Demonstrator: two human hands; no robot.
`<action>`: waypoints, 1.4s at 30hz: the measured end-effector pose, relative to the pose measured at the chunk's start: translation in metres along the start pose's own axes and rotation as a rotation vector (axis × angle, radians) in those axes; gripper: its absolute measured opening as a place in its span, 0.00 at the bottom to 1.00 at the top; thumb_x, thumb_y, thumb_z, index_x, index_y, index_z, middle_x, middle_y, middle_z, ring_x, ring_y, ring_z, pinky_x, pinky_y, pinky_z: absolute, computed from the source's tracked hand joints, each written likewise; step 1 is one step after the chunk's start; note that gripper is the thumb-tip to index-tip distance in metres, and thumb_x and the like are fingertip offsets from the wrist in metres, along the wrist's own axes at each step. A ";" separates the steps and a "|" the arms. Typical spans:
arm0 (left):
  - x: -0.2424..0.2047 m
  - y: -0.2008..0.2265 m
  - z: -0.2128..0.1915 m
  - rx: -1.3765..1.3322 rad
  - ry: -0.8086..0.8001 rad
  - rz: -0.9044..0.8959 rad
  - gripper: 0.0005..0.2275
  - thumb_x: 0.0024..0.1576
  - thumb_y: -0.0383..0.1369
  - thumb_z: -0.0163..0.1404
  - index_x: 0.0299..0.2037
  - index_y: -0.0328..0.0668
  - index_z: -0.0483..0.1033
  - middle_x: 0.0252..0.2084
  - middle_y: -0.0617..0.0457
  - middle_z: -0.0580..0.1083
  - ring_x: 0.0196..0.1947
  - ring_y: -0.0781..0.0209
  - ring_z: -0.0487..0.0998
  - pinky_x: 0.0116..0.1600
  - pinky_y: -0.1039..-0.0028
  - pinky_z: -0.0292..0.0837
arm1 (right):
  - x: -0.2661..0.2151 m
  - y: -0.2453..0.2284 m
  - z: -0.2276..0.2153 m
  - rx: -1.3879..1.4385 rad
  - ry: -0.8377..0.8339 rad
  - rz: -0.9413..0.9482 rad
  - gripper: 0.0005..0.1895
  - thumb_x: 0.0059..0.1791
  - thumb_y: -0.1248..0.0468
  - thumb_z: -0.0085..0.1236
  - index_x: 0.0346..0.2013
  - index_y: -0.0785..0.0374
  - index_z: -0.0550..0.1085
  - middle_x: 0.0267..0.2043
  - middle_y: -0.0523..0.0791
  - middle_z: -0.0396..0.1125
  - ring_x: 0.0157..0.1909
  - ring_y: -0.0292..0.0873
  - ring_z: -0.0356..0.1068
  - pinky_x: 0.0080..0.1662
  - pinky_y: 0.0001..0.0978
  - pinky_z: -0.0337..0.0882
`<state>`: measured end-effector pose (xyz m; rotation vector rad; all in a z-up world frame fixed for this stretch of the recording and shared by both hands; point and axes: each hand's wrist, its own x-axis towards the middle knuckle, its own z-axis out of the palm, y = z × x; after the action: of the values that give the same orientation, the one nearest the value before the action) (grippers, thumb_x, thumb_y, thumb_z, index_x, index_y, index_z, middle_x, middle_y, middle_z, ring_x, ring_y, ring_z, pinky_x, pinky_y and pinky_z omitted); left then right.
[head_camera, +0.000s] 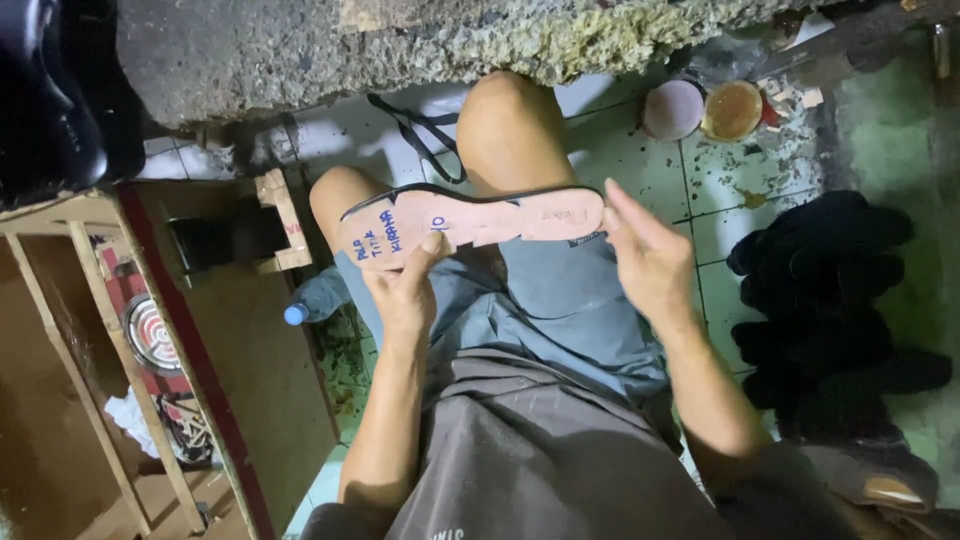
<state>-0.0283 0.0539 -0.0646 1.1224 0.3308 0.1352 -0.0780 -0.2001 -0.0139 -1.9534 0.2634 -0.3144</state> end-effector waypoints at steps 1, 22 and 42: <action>0.001 0.004 0.001 0.001 0.008 0.000 0.13 0.46 0.14 0.61 0.39 0.32 0.75 0.32 0.48 0.77 0.31 0.56 0.83 0.33 0.64 0.87 | 0.006 -0.002 -0.006 0.001 -0.008 0.001 0.13 0.55 0.72 0.57 0.54 0.63 0.77 0.52 0.55 0.72 0.52 0.52 0.72 0.50 0.42 0.74; 0.020 0.033 0.023 -0.013 -0.417 0.144 0.07 0.49 0.14 0.58 0.35 0.30 0.81 0.32 0.45 0.80 0.35 0.64 0.81 0.44 0.70 0.76 | 0.075 -0.023 0.024 0.147 -0.380 -0.527 0.08 0.54 0.71 0.55 0.30 0.64 0.73 0.19 0.47 0.66 0.20 0.47 0.65 0.29 0.33 0.67; 0.001 0.054 0.036 0.094 0.225 -0.407 0.17 0.43 0.14 0.54 0.44 0.23 0.69 0.29 0.38 0.75 0.16 0.42 0.79 0.19 0.54 0.82 | 0.017 -0.016 0.037 0.120 -0.154 -0.612 0.11 0.40 0.79 0.62 0.21 0.62 0.70 0.22 0.45 0.70 0.16 0.45 0.68 0.24 0.30 0.69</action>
<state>-0.0120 0.0466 -0.0018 1.1126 0.7646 -0.1164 -0.0485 -0.1673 -0.0116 -1.8887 -0.4554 -0.5559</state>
